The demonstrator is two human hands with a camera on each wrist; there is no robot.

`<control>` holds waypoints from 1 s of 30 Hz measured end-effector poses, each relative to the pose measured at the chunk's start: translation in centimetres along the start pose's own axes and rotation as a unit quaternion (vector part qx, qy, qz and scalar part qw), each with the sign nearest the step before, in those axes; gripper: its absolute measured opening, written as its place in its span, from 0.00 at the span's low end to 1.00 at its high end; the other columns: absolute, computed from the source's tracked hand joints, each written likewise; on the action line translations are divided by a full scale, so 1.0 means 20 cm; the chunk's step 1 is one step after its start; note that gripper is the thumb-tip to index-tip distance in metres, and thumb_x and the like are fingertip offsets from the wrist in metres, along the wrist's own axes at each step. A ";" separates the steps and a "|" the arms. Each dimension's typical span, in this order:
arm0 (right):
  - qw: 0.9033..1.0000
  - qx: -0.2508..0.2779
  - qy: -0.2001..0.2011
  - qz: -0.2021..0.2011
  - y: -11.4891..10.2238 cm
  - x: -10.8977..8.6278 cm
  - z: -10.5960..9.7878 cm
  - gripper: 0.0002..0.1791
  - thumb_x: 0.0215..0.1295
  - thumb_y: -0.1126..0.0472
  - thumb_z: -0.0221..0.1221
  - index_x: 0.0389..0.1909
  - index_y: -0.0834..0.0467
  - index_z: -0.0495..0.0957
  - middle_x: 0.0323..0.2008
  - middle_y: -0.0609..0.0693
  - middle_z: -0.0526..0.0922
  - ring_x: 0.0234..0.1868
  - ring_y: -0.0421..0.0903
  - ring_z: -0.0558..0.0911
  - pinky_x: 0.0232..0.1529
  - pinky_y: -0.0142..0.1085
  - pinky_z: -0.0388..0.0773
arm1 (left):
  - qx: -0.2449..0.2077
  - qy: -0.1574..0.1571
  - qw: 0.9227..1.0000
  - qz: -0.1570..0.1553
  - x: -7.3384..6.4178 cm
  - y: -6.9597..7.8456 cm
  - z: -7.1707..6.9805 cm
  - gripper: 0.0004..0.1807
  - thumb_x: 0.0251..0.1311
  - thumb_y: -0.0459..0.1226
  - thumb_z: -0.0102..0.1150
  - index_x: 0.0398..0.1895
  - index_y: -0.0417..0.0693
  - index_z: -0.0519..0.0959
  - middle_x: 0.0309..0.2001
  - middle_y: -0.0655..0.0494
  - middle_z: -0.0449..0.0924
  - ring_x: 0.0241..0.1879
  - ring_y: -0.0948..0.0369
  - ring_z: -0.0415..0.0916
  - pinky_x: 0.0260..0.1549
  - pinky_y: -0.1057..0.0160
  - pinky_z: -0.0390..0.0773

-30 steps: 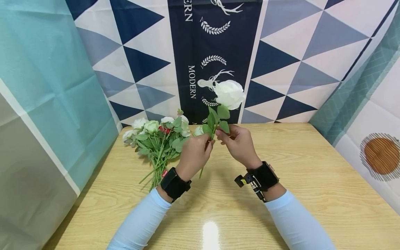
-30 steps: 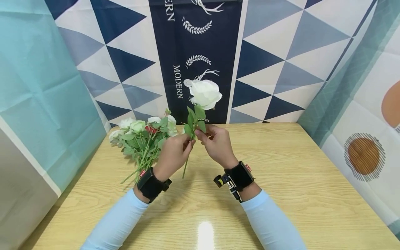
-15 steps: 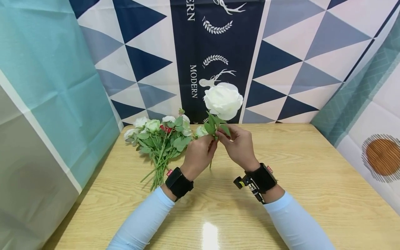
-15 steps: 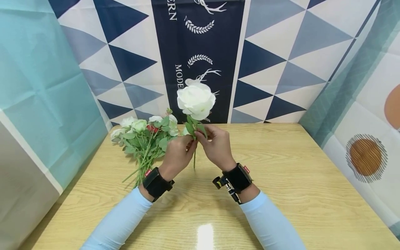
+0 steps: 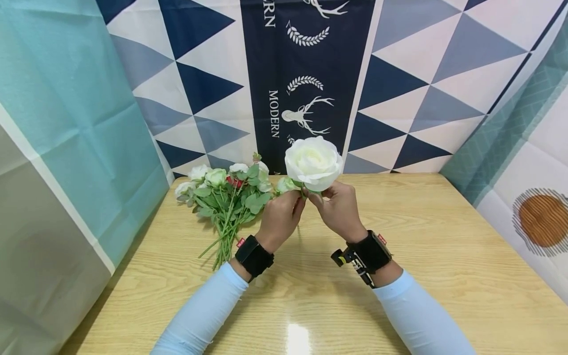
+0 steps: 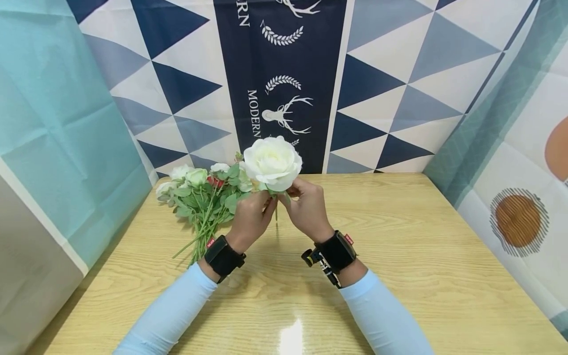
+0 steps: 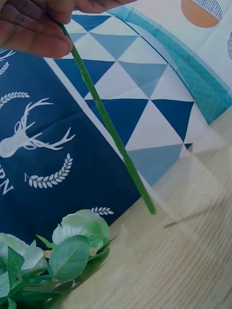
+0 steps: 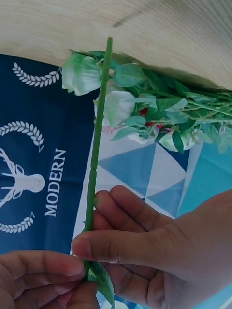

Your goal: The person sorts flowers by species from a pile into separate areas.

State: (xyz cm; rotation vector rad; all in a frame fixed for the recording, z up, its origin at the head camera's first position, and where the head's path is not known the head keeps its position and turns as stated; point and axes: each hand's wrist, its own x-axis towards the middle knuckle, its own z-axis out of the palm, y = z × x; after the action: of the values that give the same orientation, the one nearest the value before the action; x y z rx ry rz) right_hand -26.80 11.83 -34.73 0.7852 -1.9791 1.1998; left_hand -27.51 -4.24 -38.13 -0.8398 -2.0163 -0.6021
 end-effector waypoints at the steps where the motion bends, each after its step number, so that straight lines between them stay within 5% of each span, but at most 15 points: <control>1: 1.000 -0.001 0.001 -0.004 0.00 0.00 0.00 0.12 0.58 0.64 0.66 0.42 0.63 0.83 0.37 0.55 0.86 0.33 0.45 0.86 0.34 0.35 0.81 | 0.001 0.002 1.000 0.001 0.00 0.00 0.00 0.05 0.65 0.32 0.56 0.31 0.45 0.73 0.23 0.57 0.71 0.17 0.65 0.65 0.18 0.68 0.61; 12: 0.997 -0.025 0.012 -0.068 -0.02 0.00 -0.02 0.09 0.60 0.65 0.64 0.42 0.60 0.83 0.35 0.52 0.84 0.31 0.43 0.81 0.32 0.34 0.72 | -0.016 0.052 0.997 0.054 0.01 0.02 -0.01 0.02 0.65 0.33 0.55 0.35 0.43 0.76 0.26 0.55 0.74 0.23 0.64 0.71 0.22 0.68 0.68; 19: 0.994 -0.050 0.024 -0.090 -0.05 0.02 -0.05 0.10 0.59 0.66 0.65 0.42 0.64 0.83 0.31 0.54 0.84 0.29 0.45 0.83 0.30 0.37 0.77 | -0.025 0.079 0.994 0.076 0.03 0.05 -0.02 0.04 0.64 0.34 0.57 0.34 0.42 0.78 0.27 0.54 0.76 0.25 0.64 0.73 0.23 0.69 0.71; 30: 0.993 -0.090 0.026 -0.076 -0.05 0.06 -0.17 0.06 0.60 0.68 0.62 0.36 0.63 0.84 0.28 0.53 0.84 0.26 0.43 0.82 0.30 0.34 0.77 | -0.038 0.087 0.991 0.091 0.06 0.05 -0.04 0.07 0.66 0.37 0.56 0.37 0.43 0.82 0.29 0.54 0.82 0.24 0.65 0.77 0.23 0.70 0.73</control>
State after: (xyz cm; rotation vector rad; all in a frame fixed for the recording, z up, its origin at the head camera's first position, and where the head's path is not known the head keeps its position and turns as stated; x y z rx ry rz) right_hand -25.89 14.28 -32.00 0.7872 -1.9171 0.9300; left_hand -26.83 -3.65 -36.60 -0.9699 -1.7478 -0.6282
